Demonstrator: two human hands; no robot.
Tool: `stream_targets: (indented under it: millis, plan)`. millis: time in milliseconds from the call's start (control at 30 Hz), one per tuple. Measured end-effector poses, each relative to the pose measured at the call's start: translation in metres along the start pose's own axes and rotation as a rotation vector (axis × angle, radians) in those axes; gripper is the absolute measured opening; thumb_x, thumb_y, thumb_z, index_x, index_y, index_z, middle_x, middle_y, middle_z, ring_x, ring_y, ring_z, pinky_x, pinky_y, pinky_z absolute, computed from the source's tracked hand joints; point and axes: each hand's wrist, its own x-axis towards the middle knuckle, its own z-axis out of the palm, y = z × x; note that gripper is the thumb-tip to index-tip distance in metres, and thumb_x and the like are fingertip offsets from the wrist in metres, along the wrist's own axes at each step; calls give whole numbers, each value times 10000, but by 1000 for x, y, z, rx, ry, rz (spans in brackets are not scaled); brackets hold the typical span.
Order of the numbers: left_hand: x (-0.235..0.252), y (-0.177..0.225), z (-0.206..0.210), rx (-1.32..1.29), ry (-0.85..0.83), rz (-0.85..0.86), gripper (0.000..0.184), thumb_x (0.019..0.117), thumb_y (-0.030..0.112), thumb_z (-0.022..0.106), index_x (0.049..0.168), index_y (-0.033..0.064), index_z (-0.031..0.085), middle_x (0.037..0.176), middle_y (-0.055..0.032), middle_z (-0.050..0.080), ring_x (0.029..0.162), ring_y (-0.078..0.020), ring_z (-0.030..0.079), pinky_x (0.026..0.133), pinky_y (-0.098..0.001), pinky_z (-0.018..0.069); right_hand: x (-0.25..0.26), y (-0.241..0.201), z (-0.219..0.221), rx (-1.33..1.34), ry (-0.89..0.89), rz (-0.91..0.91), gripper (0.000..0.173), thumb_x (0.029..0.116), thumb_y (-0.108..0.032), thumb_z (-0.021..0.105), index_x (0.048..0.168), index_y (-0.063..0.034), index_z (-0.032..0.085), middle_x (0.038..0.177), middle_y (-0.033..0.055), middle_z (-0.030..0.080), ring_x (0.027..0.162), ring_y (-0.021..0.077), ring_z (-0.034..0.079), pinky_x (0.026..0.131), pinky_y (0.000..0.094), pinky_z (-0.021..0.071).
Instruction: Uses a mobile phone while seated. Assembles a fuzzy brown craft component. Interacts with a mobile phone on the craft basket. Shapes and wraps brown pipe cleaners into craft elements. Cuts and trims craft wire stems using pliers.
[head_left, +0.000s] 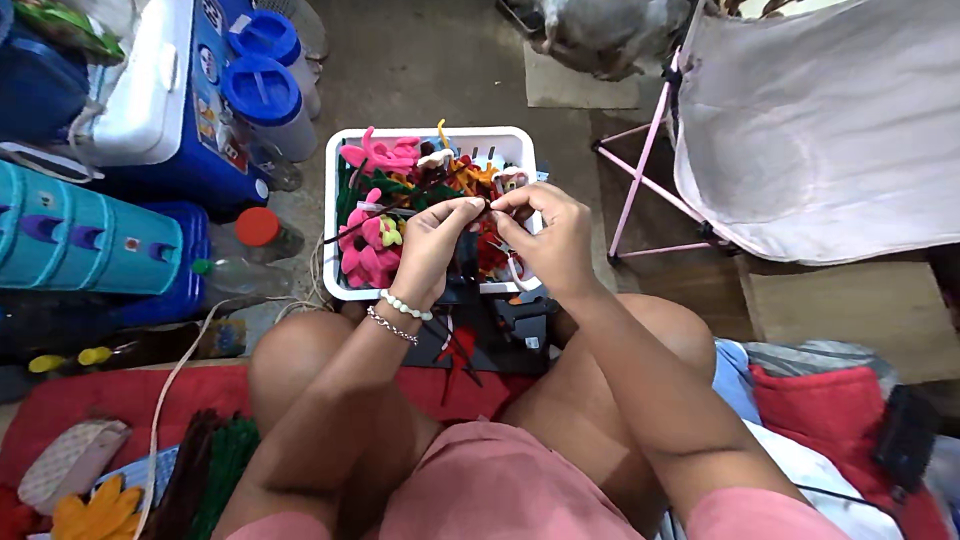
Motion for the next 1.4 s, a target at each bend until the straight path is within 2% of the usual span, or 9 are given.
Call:
stream_targets:
  millis: [133,267,467,633,867,1000,1100,1200,1400]
  plan:
    - [18,-10,2,-109,29,48,133,1013,118,632,990,46,742,882,-10,715,804,-76,663,776,-241,558,1,0,-3,-41,-28,-28,103,922,-100,712,1011,-69,751,987,63,719,897,176,670,834,424,525]
    - [24,-13,0,-104,28,62,133,1003,90,638,956,30,747,855,-15,718,790,-76,669,757,-237,560,3,-1,-4,-111,-56,-111,102,906,-64,709,998,-61,754,1008,79,734,902,189,681,903,487,479]
    - [14,-11,-9,206,-2,117,117,992,164,675,992,82,757,824,-2,711,673,-62,638,606,-201,521,10,10,-14,-271,-217,-290,125,951,-66,665,1004,-83,777,1019,88,745,992,256,700,1042,599,381]
    - [23,-4,-14,428,-123,148,101,967,165,711,970,82,770,838,24,736,738,-41,676,718,-235,569,14,15,-19,-371,-169,-423,91,995,-107,643,976,-85,729,927,70,755,952,259,718,1108,669,307]
    - [16,-4,-14,544,-196,161,105,965,194,721,970,104,774,848,4,743,692,-61,659,615,-237,529,16,15,-22,-368,-167,-543,94,991,-60,639,967,-69,730,860,71,747,882,240,721,1117,667,295]
    - [28,-9,-19,598,-220,239,107,949,197,722,965,114,787,885,37,754,794,-27,691,765,-264,580,16,18,-16,-349,-185,-530,66,978,-51,658,957,-60,720,830,73,735,858,240,718,1127,645,308]
    - [22,-8,-18,648,-253,302,92,944,171,725,945,99,782,842,20,743,732,-26,677,703,-238,568,18,24,-18,-327,-182,-527,46,962,-107,693,945,-74,720,815,69,730,839,239,719,1121,663,298]
    - [23,-7,-20,725,-341,383,79,936,154,729,952,102,787,878,25,761,801,-7,700,763,-240,584,21,26,-27,-378,-244,-514,123,904,-204,772,949,-94,739,894,69,744,929,273,716,1120,706,268]
    - [8,2,-24,698,-350,367,115,976,180,682,960,94,756,813,-19,719,665,-80,662,597,-247,546,19,31,-32,-287,-230,-488,144,933,-266,737,912,-127,765,941,46,752,1006,265,700,1120,702,254]
